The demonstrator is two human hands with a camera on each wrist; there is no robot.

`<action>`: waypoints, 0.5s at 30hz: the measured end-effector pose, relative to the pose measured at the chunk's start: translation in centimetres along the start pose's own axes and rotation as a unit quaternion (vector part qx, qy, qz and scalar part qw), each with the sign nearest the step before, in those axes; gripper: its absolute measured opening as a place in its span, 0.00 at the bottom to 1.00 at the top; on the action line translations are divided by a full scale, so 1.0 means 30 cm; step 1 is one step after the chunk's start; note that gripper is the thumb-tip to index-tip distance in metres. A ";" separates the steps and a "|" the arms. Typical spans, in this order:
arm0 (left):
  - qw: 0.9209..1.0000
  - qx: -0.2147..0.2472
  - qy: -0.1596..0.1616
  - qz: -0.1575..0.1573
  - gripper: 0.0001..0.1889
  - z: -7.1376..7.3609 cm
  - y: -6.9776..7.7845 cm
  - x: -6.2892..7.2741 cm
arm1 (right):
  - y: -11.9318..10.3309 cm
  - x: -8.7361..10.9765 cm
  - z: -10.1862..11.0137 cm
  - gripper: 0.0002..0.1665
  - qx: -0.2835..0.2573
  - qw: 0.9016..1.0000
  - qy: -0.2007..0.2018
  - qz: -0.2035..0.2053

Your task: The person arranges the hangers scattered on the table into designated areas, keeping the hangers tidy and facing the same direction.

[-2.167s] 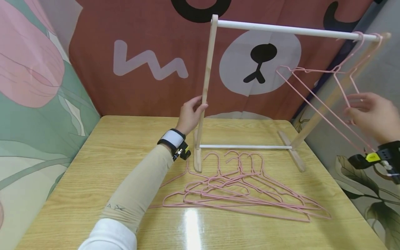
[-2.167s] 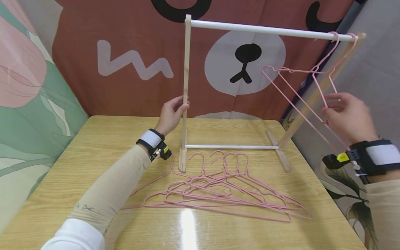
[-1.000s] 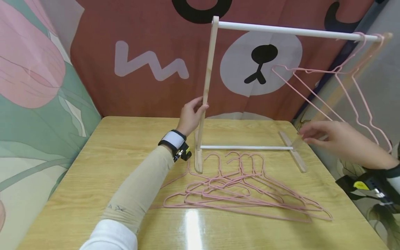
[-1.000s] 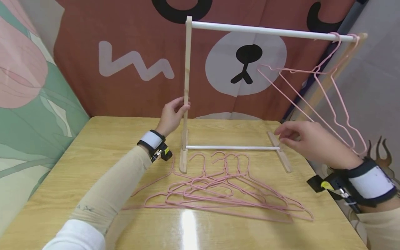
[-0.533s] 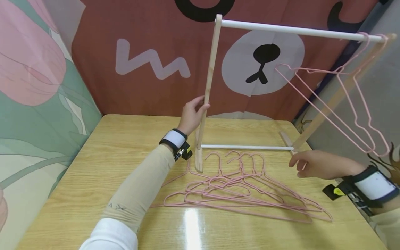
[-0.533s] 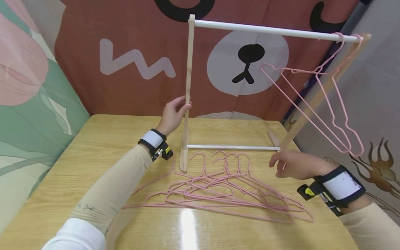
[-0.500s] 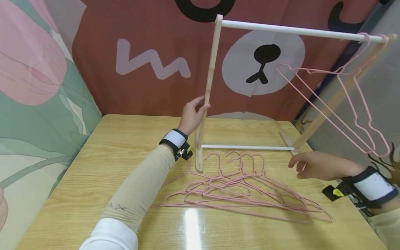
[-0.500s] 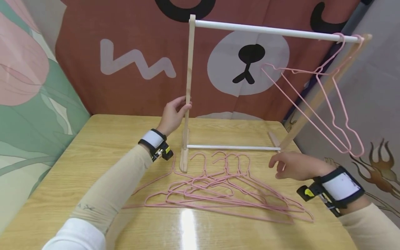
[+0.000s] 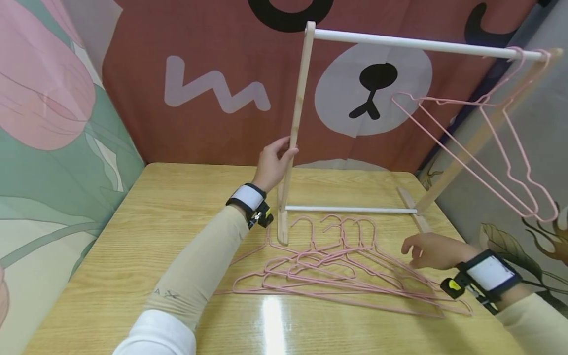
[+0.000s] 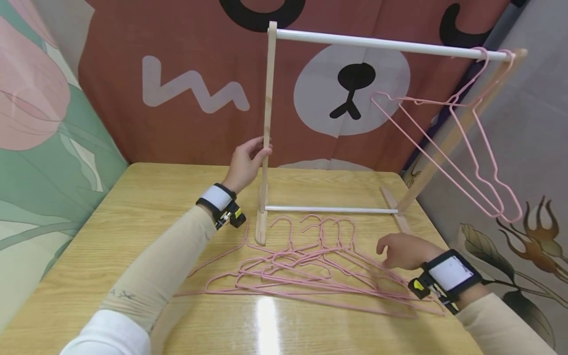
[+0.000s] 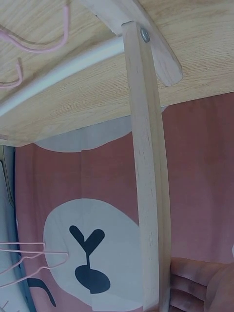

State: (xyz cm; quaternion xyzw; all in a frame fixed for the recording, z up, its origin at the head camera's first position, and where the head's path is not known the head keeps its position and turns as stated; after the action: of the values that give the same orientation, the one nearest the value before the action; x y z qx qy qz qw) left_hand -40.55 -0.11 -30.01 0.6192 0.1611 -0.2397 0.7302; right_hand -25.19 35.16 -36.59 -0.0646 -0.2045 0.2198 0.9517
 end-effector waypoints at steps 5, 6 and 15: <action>1.000 -0.001 -0.001 0.006 0.20 -0.002 0.000 0.003 | 0.036 -0.027 -0.071 0.15 0.003 0.998 -0.022 -0.060; 1.000 -0.001 0.000 0.006 0.20 -0.002 0.000 0.003 | 0.044 -0.032 -0.084 0.14 0.003 0.997 -0.027 -0.072; 1.000 0.000 0.003 -0.002 0.20 -0.001 0.001 -0.001 | 0.078 -0.056 -0.136 0.08 0.032 0.997 -0.010 -0.076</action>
State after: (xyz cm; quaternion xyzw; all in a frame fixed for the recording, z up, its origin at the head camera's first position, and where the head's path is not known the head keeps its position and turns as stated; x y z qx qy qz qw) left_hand -40.55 -0.07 -29.98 0.6196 0.1643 -0.2393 0.7293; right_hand -25.79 36.36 -41.40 -0.0166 -0.2109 0.1538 0.9652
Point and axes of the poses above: each hand's wrist, its own x-axis away from the middle knuckle, its own z-axis out of the back of the hand, y = z × x, the point moved 6 cm from there along -x, towards the middle knuckle, and after that the axes turned 8 degrees about x, right-handed, at the moved point
